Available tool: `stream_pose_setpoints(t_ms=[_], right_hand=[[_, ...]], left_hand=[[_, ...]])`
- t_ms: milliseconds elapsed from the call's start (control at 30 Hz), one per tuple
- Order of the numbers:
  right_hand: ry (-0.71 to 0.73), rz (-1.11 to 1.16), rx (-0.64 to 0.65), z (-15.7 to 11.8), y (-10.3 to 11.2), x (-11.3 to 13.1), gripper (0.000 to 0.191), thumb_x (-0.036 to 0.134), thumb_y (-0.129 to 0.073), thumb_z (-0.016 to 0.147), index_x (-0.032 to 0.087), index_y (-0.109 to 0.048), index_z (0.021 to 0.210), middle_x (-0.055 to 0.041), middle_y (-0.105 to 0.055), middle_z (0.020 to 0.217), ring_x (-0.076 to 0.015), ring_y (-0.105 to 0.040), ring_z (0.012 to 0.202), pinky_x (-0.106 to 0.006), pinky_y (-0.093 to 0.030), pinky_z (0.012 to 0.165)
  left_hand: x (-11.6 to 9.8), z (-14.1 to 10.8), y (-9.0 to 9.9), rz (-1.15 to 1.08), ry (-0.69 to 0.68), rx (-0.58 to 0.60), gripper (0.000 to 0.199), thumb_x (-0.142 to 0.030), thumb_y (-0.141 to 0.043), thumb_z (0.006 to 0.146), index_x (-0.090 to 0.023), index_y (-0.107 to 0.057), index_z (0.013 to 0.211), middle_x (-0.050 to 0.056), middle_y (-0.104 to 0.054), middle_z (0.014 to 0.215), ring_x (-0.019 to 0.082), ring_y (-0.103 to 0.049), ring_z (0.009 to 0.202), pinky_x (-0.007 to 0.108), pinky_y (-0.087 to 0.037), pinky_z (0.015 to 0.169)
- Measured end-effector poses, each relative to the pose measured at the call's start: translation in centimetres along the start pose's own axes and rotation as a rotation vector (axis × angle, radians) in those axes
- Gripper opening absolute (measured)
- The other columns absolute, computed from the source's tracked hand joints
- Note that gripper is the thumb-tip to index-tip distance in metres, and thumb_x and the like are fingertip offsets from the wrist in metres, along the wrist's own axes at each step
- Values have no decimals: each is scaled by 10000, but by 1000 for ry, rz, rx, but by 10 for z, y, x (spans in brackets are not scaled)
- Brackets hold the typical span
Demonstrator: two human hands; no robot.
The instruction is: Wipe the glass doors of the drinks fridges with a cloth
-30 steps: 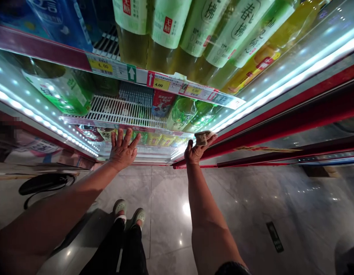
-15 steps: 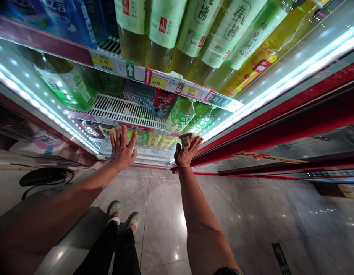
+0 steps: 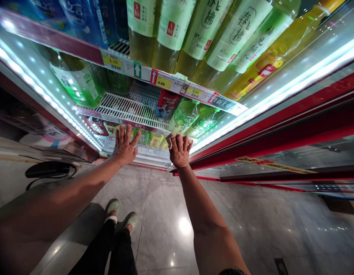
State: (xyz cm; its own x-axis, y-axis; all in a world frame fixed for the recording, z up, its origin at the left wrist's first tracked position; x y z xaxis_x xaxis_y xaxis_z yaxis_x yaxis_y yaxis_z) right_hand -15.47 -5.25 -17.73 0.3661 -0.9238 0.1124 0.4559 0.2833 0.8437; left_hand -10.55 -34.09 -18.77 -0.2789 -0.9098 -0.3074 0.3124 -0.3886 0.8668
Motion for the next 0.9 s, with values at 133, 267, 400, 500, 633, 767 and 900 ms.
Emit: stream_pose_setpoints(t_ms=[133, 267, 400, 500, 633, 767, 900], right_hand=[[-60, -29, -125, 16, 19, -12, 572, 423, -406, 970, 141, -595, 1431, -207, -434, 1587, -387, -74, 1613, -731, -115, 1236], [-105, -15, -228, 35, 24, 10, 644, 435, -424, 967, 112, -502, 1518, -218, -339, 1646, -393, 35, 1620, -744, -109, 1229], [97, 6, 29, 22, 7, 33, 523, 385, -450, 963, 265, -615, 1444, -116, -503, 1576, -347, -171, 1605, -694, -79, 1264], [156, -20, 59, 20, 10, 27, 477, 295, -419, 983, 322, -664, 1391, -67, -583, 1517, -303, -263, 1583, -669, -70, 1278], [93, -79, -240, 46, 24, 28, 485, 256, -375, 1004, 295, -676, 1381, -76, -570, 1530, -310, -105, 1628, -730, -46, 1252], [276, -83, -447, 59, 16, 58, 481, 206, -404, 1006, 334, -665, 1389, -31, -564, 1548, -241, 20, 1637, -658, -13, 1288], [519, -107, -337, 52, 18, 75, 503, 179, -443, 1017, 422, -612, 1424, 57, -600, 1516, -161, -32, 1632, -545, 38, 1318]], left_hand=[[-2, -1, 0, 10, -4, -17, 1007, -105, -689, 802, -325, -218, 1666, 27, 152, 1734, 382, 168, 1575, 694, 33, 1267], [-4, -1, 0, 24, -20, -40, 967, -107, -673, 815, -285, -245, 1664, 31, 200, 1716, 364, 219, 1560, 679, 22, 1276], [-4, -1, 3, 21, -14, -9, 992, -83, -689, 788, -272, -258, 1661, 44, 195, 1718, 369, 237, 1549, 686, -3, 1276], [-3, -1, 7, 21, -26, 21, 975, -68, -679, 791, -276, -277, 1655, 62, 130, 1735, 369, 204, 1562, 692, -26, 1275], [-4, -2, 11, 31, -43, 23, 924, -75, -650, 825, -273, -288, 1652, 70, 56, 1746, 355, 174, 1575, 682, -56, 1281], [-5, -4, 13, 29, -64, -4, 879, -83, -634, 848, -279, -315, 1644, 57, 15, 1750, 345, 122, 1596, 671, -54, 1290], [6, -10, 19, 22, -7, -34, 955, -86, -668, 825, -311, -261, 1659, 55, 66, 1750, 389, 84, 1598, 715, -26, 1272]])
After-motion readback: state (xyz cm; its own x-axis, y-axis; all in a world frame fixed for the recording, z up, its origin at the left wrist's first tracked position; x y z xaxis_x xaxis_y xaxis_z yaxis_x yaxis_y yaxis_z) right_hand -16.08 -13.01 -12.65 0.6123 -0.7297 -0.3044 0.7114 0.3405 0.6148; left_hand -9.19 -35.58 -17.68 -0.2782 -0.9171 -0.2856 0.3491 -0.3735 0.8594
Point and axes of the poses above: each hand's wrist, its own z-axis towards the middle knuckle, its own y-axis out of the back of the hand, x = y × z, the point moved 1 cm from there along z, towards the middle knuckle
